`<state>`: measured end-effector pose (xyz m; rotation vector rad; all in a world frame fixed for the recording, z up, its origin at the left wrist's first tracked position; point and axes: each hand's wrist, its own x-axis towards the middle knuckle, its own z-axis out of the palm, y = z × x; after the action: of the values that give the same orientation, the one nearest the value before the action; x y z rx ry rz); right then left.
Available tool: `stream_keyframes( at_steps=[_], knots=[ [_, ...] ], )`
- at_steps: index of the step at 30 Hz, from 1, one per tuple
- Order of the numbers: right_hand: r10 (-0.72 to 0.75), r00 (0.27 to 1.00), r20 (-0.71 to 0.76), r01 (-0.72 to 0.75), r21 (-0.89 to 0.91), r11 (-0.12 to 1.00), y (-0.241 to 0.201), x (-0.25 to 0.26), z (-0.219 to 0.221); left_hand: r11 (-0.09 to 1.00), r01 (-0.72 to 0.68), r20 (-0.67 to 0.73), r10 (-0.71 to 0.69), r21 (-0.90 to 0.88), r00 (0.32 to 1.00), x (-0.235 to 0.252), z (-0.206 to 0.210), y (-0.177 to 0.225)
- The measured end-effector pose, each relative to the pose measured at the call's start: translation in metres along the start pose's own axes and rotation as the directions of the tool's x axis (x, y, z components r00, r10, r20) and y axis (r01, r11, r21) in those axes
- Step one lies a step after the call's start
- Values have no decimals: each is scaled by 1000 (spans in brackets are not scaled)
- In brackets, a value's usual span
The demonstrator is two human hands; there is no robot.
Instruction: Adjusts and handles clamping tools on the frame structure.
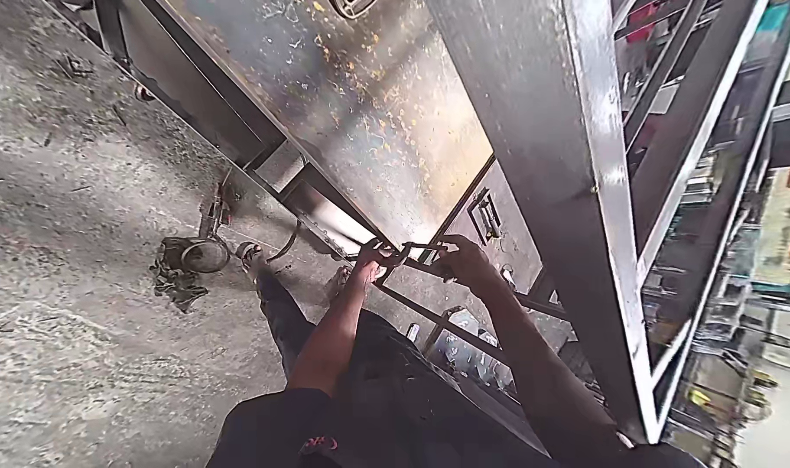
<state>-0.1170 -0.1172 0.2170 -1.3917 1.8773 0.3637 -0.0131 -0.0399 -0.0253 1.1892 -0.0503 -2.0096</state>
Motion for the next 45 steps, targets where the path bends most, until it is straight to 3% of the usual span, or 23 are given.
stream_keyframes(
  at_steps=[3, 5, 7, 10, 12, 15, 17, 19, 20, 22, 24, 25, 26, 27, 29, 32, 35, 37, 39, 40, 42, 43, 45],
  knots=[
    [-422, 905, -46, 371, -396, 840, -3, -18, -6, 1000, 2, -13, -2, 2, 1000, -3, 1, 1],
    [-573, 818, -49, 480, -490, 728, 3, -10, -3, 1000, 4, -29, -4, 0, 1000, -8, 5, 5],
    [-559, 823, -98, 439, -515, 736, 8, 3, 9, 1000, -2, -69, 2, 13, 998, -9, 1, 3],
    [-350, 930, -110, 299, -327, 897, 7, 7, 27, 992, -83, -234, 103, 93, 967, -18, -25, -9],
    [-125, 992, -17, 124, -4, 992, -9, -4, 37, 977, -159, -399, 204, 142, 894, -43, -43, 1],
    [70, 990, 124, -119, 455, 883, -26, -22, 61, 960, -146, -553, 258, 239, 792, -96, -71, 29],
    [-170, 984, 57, 154, 218, 964, -32, -34, 67, 935, -97, -598, 296, 342, 745, -129, -92, 51],
    [-548, 836, 37, 549, -50, 834, -37, -43, 69, 916, -95, -612, 334, 389, 717, -162, -114, 70],
    [-624, 778, 73, 629, -93, 772, -43, -49, 71, 915, -107, -624, 346, 388, 701, -178, -121, 80],
    [-584, 800, 136, 586, 25, 810, -67, -71, 79, 923, -160, -653, 362, 349, 665, -208, -127, 106],
    [-423, 872, 248, 316, 375, 872, -90, -100, 88, 902, -149, -707, 412, 404, 575, -233, -128, 131],
    [-389, 864, 320, 170, 542, 823, -99, -113, 91, 878, -107, -726, 450, 468, 520, -243, -130, 143],
    [-439, 831, 342, 164, 604, 780, -105, -124, 89, 849, -65, -734, 489, 524, 471, -254, -132, 155],
    [-530, 805, 267, 321, 556, 767, -109, -134, 85, 823, -43, -732, 526, 566, 434, -266, -132, 167],
    [-707, 707, -18, 698, 177, 694, -117, -145, 73, 791, -63, -714, 580, 608, 393, -288, -130, 187],
    [-865, 502, -11, 855, -146, 498, -127, -144, 58, 775, -137, -691, 616, 616, 378, -319, -128, 207],
    [-931, 364, -2, 916, -181, 358, -138, -135, 62, 728, -241, -648, 683, 642, 338, -340, -127, 215],
    [-880, 469, -77, 876, 164, 453, -151, -143, 64, 685, -332, -622, 728, 648, 288, -354, -123, 215],
    [-744, 667, 22, 544, 668, 507, -165, -151, 62, 634, -450, -602, 764, 629, 234, -366, -115, 216],
    [-708, 702, 80, 411, 767, 494, -168, -152, 60, 619, -495, -606, 766, 609, 213, -371, -112, 217],
    [-754, 657, -3, 600, 607, 520, -164, -150, 54, 610, -516, -618, 764, 602, 182, -380, -109, 218],
    [-809, 580, -101, 757, 433, 489, -162, -146, 52, 612, -515, -629, 759, 600, 170, -384, -107, 221],
    [-867, 467, -173, 863, 302, 404, -155, -145, 52, 635, -525, -664, 729, 567, 165, -390, -104, 223]
  ],
)
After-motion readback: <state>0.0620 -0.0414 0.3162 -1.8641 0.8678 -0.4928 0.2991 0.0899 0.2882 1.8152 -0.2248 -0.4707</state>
